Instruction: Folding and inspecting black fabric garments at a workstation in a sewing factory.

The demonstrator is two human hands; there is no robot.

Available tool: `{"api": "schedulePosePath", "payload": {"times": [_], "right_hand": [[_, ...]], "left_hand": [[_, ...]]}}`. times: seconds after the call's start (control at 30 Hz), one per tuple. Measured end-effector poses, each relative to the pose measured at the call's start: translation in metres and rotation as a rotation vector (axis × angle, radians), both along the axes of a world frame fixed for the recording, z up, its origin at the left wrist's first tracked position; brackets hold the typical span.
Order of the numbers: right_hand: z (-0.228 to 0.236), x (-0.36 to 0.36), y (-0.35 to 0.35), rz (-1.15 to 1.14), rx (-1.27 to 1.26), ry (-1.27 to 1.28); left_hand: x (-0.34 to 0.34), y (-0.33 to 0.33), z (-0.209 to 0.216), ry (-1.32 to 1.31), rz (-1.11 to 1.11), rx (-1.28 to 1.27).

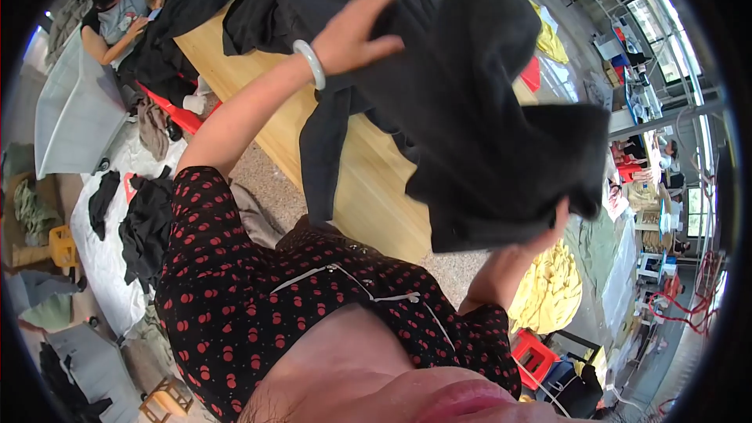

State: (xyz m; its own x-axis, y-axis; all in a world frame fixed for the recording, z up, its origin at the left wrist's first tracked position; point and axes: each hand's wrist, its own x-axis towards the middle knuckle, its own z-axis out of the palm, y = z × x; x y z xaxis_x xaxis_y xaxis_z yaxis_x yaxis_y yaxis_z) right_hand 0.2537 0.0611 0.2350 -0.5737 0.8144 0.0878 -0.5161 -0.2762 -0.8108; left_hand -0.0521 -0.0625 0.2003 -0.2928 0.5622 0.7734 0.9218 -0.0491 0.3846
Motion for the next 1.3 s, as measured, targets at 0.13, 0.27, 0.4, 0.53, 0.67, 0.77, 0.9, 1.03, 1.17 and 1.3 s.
{"api": "schedulePosePath", "payload": {"times": [0.13, 0.27, 0.4, 0.53, 0.67, 0.77, 0.9, 1.03, 1.17, 1.3], "right_hand": [[0.001, 0.042, -0.026, 0.19, -0.045, 0.375], [-0.013, 0.06, -0.003, 0.252, 0.001, 0.397], [-0.014, 0.046, 0.086, 0.197, -0.054, 0.307], [-0.04, 0.058, 0.106, 0.056, -0.232, 0.196], [-0.133, 0.058, 0.118, 0.143, -0.438, -0.029], [-0.233, 0.051, 0.124, 0.208, -0.343, -0.485], [-0.296, 0.066, 0.096, 0.14, 0.303, -1.294], [-0.285, 0.025, 0.085, -0.029, 0.843, -1.227], [-0.269, -0.054, 0.065, 0.033, 1.194, -0.971], [-0.313, -0.115, 0.056, 0.051, 1.271, -1.154]], "left_hand": [[0.052, 0.037, -0.001, 0.171, -0.297, -0.347], [0.097, 0.057, -0.038, 0.169, -0.422, -0.345], [0.119, 0.055, -0.054, -0.177, -0.29, -0.242], [0.12, 0.014, -0.025, -0.458, 0.039, 0.006], [0.126, -0.01, -0.07, -0.317, 0.083, -0.039], [0.106, -0.028, -0.157, -0.077, 0.112, -0.438], [0.103, -0.061, -0.231, 0.032, 0.076, -0.827], [0.109, -0.065, -0.245, -0.068, 0.137, -0.886], [0.124, -0.056, -0.244, -0.161, 0.161, -0.877], [0.159, -0.036, -0.228, -0.341, 0.18, -0.891]]}}
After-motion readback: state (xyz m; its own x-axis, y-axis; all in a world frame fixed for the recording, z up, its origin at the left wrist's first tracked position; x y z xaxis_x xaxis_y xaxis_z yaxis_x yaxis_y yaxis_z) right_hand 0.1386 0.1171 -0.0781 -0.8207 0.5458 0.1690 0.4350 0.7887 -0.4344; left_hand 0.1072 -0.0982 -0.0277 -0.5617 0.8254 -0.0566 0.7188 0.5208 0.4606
